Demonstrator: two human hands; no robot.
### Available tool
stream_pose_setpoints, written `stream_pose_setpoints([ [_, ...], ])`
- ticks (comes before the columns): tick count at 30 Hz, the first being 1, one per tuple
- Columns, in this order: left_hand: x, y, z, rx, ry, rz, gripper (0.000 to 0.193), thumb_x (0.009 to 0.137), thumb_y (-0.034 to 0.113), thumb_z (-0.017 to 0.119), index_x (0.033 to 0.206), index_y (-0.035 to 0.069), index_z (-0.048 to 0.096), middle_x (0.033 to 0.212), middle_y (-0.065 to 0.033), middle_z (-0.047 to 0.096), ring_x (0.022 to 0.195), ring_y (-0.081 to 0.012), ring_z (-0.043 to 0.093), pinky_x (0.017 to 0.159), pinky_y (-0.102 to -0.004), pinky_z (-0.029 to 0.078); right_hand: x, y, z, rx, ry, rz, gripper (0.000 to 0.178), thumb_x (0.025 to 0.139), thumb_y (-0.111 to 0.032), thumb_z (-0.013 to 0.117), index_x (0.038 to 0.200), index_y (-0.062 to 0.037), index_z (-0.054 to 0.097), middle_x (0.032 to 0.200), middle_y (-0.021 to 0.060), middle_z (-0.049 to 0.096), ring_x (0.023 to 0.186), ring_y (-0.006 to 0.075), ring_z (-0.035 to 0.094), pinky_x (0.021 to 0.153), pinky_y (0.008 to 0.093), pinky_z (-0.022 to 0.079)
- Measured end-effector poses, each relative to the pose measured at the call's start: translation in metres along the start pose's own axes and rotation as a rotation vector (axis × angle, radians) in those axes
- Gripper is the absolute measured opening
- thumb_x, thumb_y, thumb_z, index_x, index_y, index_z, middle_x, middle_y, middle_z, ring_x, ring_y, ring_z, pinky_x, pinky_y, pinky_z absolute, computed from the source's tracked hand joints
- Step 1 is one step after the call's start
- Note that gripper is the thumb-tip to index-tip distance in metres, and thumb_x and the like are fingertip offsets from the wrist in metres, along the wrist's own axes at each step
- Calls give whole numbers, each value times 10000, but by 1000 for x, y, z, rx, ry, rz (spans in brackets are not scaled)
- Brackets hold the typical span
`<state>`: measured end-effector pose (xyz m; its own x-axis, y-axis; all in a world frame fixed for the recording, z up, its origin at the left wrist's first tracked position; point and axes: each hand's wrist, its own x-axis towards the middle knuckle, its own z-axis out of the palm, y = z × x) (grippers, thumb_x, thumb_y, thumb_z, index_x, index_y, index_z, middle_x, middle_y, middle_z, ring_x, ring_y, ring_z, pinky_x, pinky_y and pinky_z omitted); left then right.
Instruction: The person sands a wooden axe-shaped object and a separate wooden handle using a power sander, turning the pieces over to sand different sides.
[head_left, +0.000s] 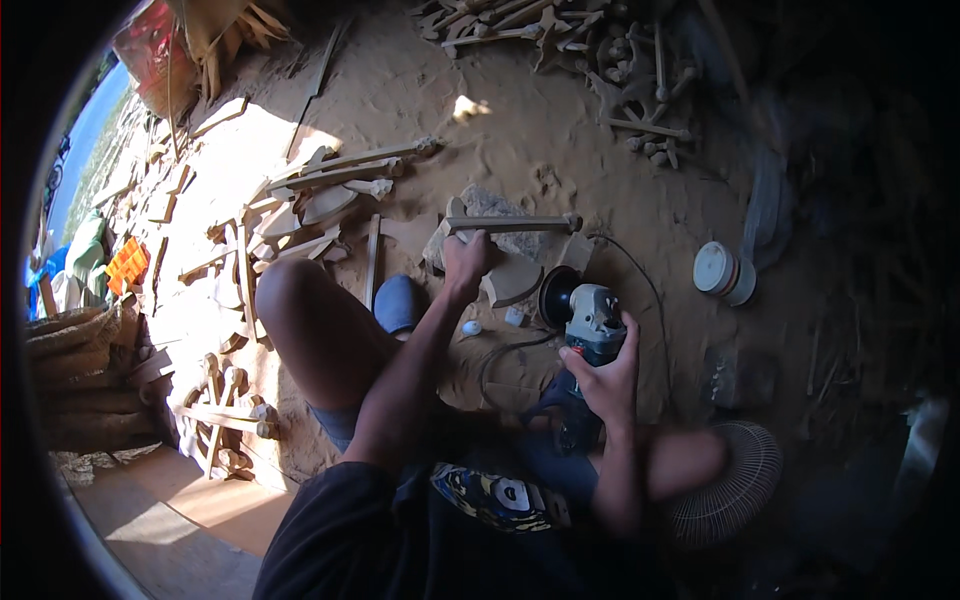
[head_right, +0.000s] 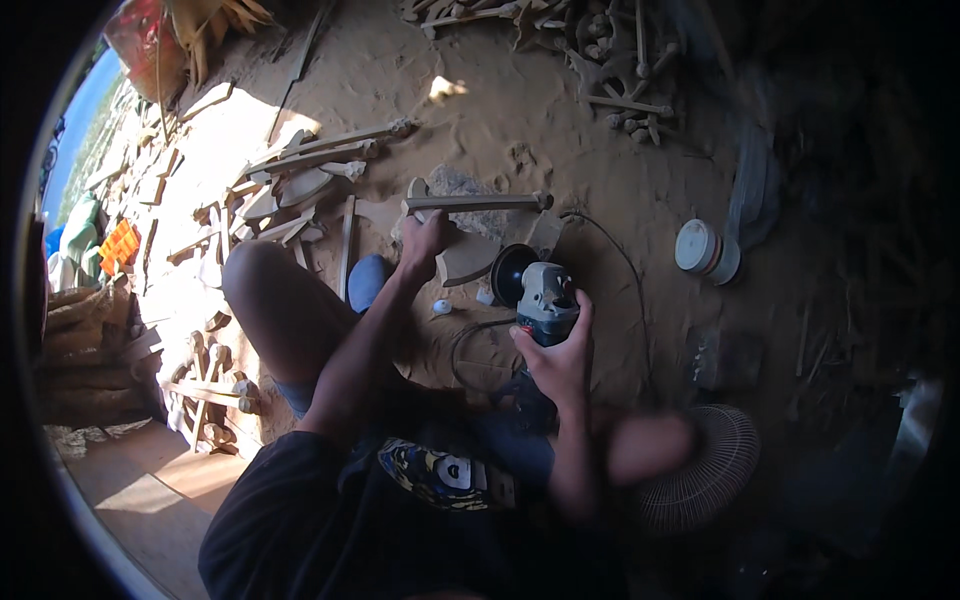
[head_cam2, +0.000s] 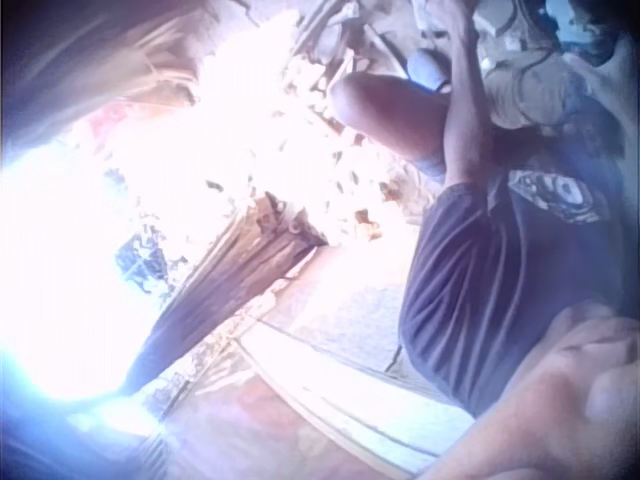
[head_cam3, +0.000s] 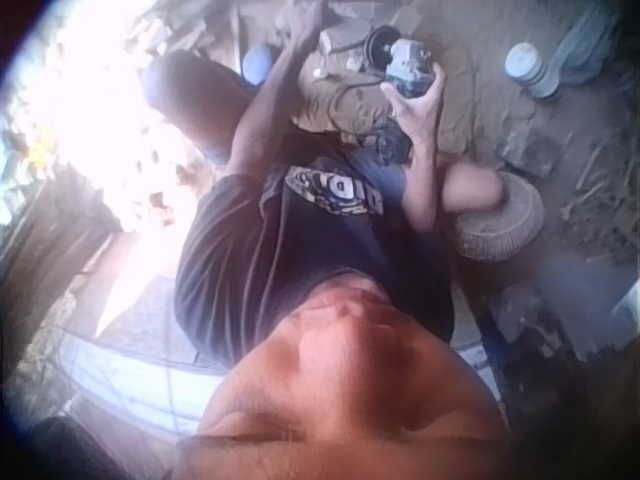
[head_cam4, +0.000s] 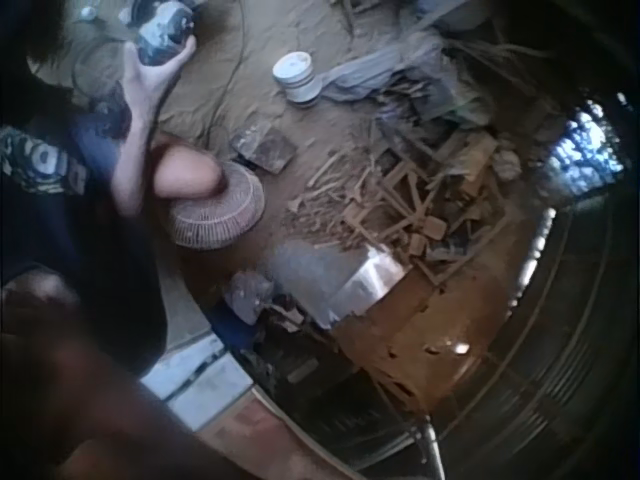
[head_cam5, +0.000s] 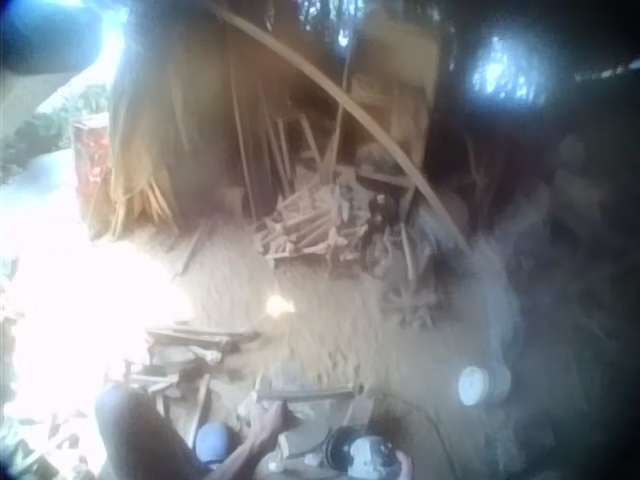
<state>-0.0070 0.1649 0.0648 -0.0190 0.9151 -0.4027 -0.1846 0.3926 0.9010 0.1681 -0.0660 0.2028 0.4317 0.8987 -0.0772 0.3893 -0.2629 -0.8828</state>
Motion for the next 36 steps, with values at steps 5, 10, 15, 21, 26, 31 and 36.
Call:
stream_pose_setpoints([
  [5, 3, 23, -5, -129, 99, -91, 193, 934, 138, 638, 989, -40, 687, 837, -72, 669, 703, -165, 628, 618, -359, 488, 6, -23, -58, 229, 204, -61, 863, 828, -128, 894, 1527, 21, 410, 1256, 160, 652, 1045, 193, 680, 924, 346, 571],
  [10, 3, 45, -19, -345, 75, -213, 199, 982, 165, 608, 1037, -15, 674, 849, -93, 666, 718, -220, 671, 642, -394, 546, 3, -33, -120, 346, 397, -93, 770, 887, -85, 807, 1552, -15, 425, 1149, 148, 663, 804, 205, 687, 713, 358, 611],
  [15, 5, 51, -31, -555, -65, -341, 167, 1056, 172, 522, 1048, 35, 617, 783, -38, 604, 632, -200, 612, 617, -351, 545, 3, -11, -137, 641, 483, 38, 489, 960, -185, 795, 1356, 4, 581, 1016, 131, 706, 735, 237, 687, 663, 378, 608],
  [21, -20, 68, -20, -516, -8, -345, 186, 1078, 207, 501, 1055, 46, 593, 825, -36, 586, 713, -194, 620, 671, -332, 568, 0, -1, -128, 821, 491, 163, 409, 975, -159, 788, 1306, -3, 606, 1070, 125, 711, 794, 245, 697, 708, 386, 614],
  [26, -45, 82, -8, -509, -54, -323, 129, 1041, 152, 534, 1019, 40, 594, 915, -73, 591, 780, -200, 640, 698, -340, 589, -9, -28, -97, 512, 361, -50, 761, 850, -106, 814, 1519, -17, 464, 1174, 167, 671, 830, 242, 693, 736, 384, 610],
  [31, -37, 67, -17, -423, -10, -292, 106, 1029, 116, 526, 998, 38, 592, 893, -69, 581, 777, -191, 642, 692, -356, 592, -13, -45, -47, 338, 156, -141, 896, 795, -152, 889, 1516, 6, 383, 1238, 156, 595, 1008, 211, 659, 896, 369, 569],
  [36, -33, 59, -19, -415, -32, -258, 110, 1021, 105, 524, 1010, 33, 606, 908, -82, 606, 758, -199, 657, 683, -379, 601, -20, -77, -4, 115, -20, -271, 990, 788, -217, 915, 1566, 30, 355, 1387, 253, 594, 1252, 338, 640, 1079, 452, 513],
])
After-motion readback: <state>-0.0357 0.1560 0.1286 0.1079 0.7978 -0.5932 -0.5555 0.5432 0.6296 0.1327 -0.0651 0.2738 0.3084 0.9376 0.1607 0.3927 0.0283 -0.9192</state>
